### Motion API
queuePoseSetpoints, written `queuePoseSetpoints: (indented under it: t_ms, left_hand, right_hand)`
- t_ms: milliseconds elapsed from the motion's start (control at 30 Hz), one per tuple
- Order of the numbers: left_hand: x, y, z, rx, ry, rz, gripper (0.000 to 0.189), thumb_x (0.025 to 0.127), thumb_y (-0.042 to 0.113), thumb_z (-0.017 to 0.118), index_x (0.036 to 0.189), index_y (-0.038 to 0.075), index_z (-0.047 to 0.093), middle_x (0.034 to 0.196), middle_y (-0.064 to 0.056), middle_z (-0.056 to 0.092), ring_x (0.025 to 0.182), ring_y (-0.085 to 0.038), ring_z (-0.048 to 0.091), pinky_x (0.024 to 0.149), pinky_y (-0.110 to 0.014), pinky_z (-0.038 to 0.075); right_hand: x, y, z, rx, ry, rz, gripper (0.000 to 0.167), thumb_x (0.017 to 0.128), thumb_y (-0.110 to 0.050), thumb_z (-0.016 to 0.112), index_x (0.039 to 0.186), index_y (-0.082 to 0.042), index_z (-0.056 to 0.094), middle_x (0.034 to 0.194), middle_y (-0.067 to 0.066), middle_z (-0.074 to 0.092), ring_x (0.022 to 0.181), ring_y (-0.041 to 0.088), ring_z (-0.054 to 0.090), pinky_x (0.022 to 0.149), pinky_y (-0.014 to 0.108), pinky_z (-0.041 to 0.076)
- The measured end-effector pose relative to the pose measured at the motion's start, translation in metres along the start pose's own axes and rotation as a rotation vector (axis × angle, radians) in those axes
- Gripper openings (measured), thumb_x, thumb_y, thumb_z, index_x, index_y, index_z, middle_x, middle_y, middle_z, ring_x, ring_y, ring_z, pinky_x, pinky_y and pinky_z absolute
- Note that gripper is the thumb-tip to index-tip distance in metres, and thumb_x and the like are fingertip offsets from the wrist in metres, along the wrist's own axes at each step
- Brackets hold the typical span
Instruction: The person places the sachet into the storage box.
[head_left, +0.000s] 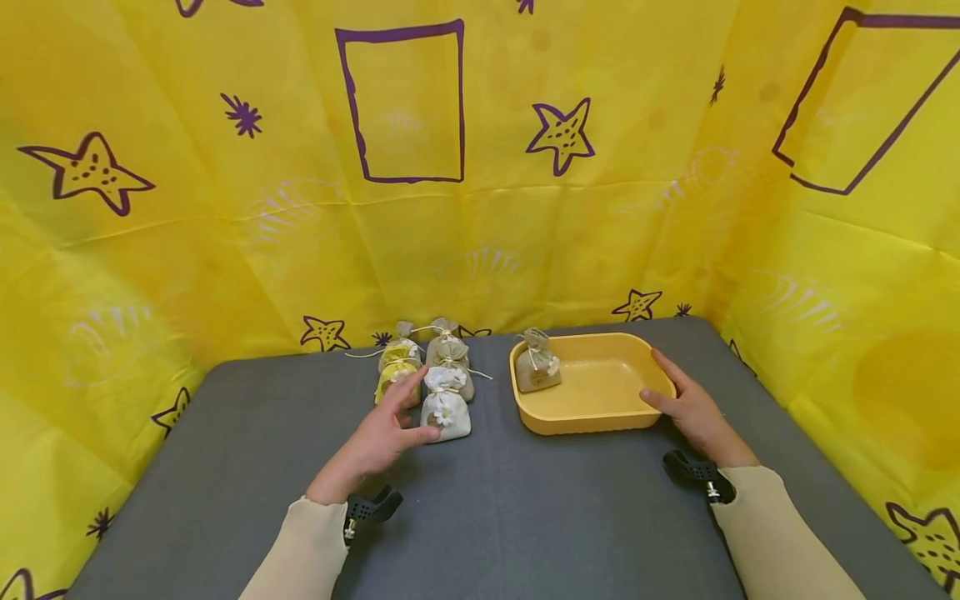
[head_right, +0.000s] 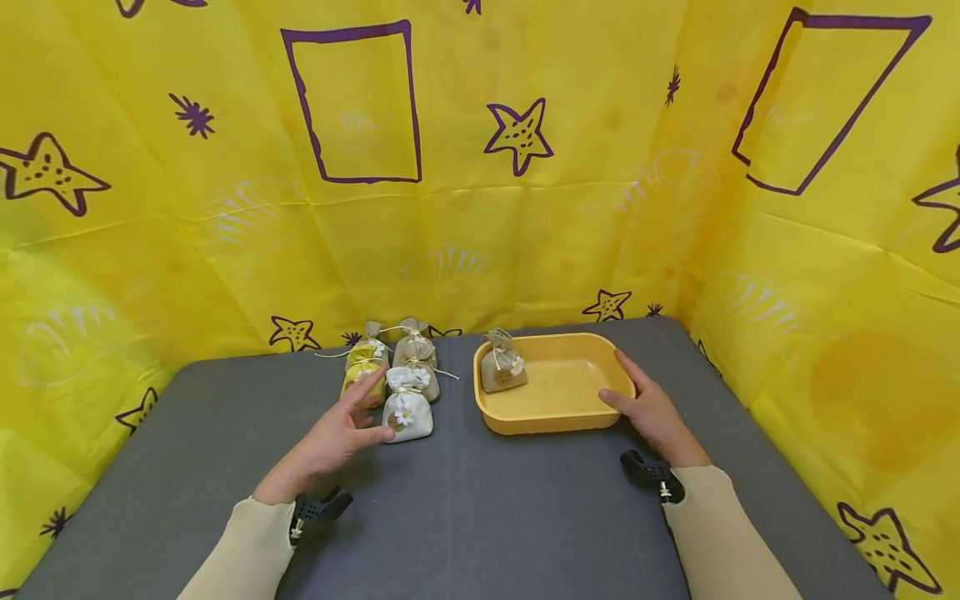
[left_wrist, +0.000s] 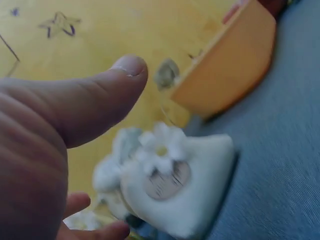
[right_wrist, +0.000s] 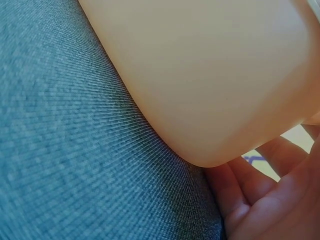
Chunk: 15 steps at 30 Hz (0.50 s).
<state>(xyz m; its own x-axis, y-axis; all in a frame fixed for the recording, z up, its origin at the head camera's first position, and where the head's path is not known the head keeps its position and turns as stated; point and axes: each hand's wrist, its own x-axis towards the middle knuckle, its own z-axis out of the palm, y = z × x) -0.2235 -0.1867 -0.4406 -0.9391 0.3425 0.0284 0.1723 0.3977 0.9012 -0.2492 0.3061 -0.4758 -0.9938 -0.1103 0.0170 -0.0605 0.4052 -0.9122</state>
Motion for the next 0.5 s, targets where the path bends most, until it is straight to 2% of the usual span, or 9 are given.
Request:
queuePoseSetpoints:
  t_ms: [133, 300, 400, 500]
  left_hand:
    - [0.004, -0.013, 0.004, -0.074, -0.001, -0.01, 0.089, 0.086, 0.016, 0.08, 0.158, 0.031, 0.03, 0.163, -0.013, 0.015, 0.138, -0.042, 0.035, 0.104, -0.055, 0.037]
    - [0.006, -0.022, 0.009, -0.108, 0.027, 0.005, 0.077, 0.089, 0.01, 0.077, 0.155, 0.017, 0.038, 0.155, -0.02, 0.033, 0.13, -0.039, 0.047, 0.095, -0.043, 0.048]
    - [0.008, -0.025, 0.013, -0.063, 0.045, 0.014, 0.07, 0.091, 0.012, 0.074, 0.153, 0.015, 0.042, 0.15, -0.018, 0.041, 0.124, -0.035, 0.053, 0.089, -0.037, 0.051]
    - [0.009, -0.028, 0.017, 0.037, 0.078, 0.019, 0.062, 0.093, 0.016, 0.073, 0.149, 0.017, 0.049, 0.144, -0.011, 0.048, 0.117, -0.027, 0.056, 0.087, -0.036, 0.05]
  right_hand:
    - [0.0, 0.002, -0.001, 0.007, -0.006, 0.003, 0.088, 0.097, -0.03, 0.067, 0.161, -0.018, 0.008, 0.165, 0.013, 0.008, 0.147, 0.036, 0.013, 0.113, 0.055, 0.017]
    - [0.0, 0.002, 0.0, 0.008, -0.01, -0.005, 0.087, 0.098, -0.028, 0.067, 0.161, -0.019, 0.008, 0.165, 0.013, 0.008, 0.147, 0.036, 0.014, 0.113, 0.054, 0.017]
    - [0.0, 0.002, 0.0, 0.007, -0.007, -0.008, 0.087, 0.098, -0.029, 0.067, 0.162, -0.018, 0.009, 0.165, 0.014, 0.009, 0.147, 0.036, 0.014, 0.113, 0.056, 0.016]
    - [0.0, 0.002, 0.0, 0.009, -0.011, -0.011, 0.087, 0.098, -0.028, 0.067, 0.161, -0.017, 0.009, 0.164, 0.015, 0.009, 0.147, 0.037, 0.014, 0.112, 0.056, 0.016]
